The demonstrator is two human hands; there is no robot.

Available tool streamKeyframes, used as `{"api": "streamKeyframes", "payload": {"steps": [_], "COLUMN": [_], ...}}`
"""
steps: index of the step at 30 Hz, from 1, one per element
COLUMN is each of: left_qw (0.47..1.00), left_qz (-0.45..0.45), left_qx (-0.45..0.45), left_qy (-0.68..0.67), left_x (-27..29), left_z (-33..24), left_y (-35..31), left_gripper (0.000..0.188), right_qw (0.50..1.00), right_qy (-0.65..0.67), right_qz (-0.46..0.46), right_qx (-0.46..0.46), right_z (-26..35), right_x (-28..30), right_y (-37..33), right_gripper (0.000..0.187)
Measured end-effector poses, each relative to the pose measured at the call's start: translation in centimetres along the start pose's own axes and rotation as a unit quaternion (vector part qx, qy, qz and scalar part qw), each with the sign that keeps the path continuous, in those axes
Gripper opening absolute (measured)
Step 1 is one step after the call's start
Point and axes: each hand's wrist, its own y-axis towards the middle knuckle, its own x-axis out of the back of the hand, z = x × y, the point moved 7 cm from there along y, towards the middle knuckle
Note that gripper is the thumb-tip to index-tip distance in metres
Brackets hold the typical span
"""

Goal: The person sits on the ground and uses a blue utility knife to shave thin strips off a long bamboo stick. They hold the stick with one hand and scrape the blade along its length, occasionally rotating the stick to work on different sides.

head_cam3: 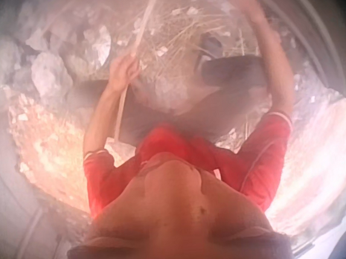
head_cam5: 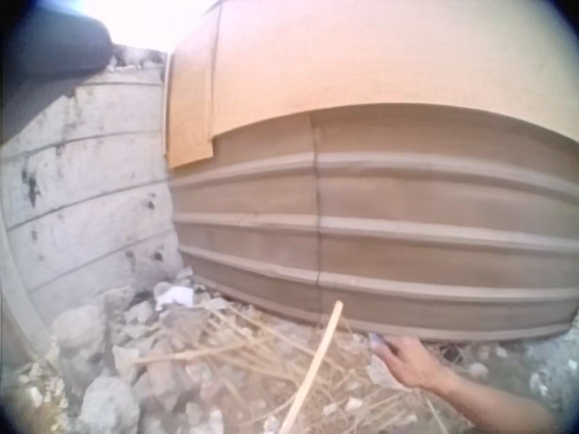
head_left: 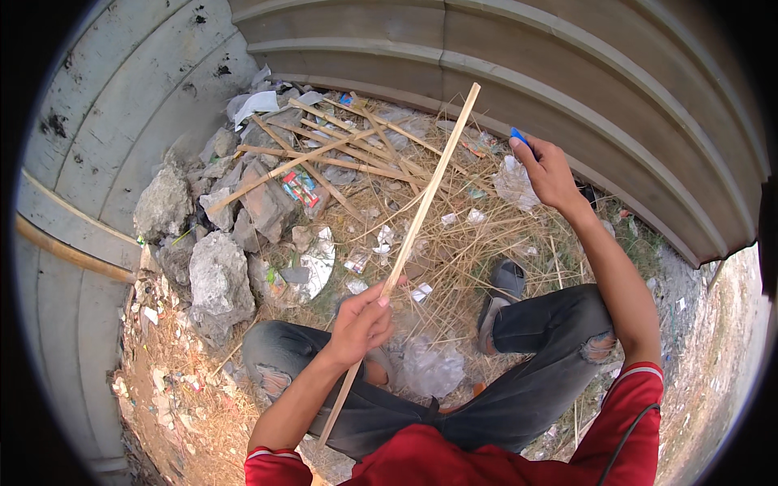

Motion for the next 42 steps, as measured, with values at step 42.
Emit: {"api": "streamKeyframes", "payload": {"steps": [42], "left_qw": [0.997], "left_qz": [0.010], "left_qx": [-0.046], "left_qy": [0.064], "left_x": [-1.5], "left_z": [-1.3], "left_y": [0.1], "left_gripper": [0.047], "right_qw": [0.891], "right_qy": [0.405], "right_qz": [0.162], "right_qx": [-0.124], "right_z": [5.8], "right_x": [-7.6], "right_y": [-1.4], "right_gripper": [0.039]}}
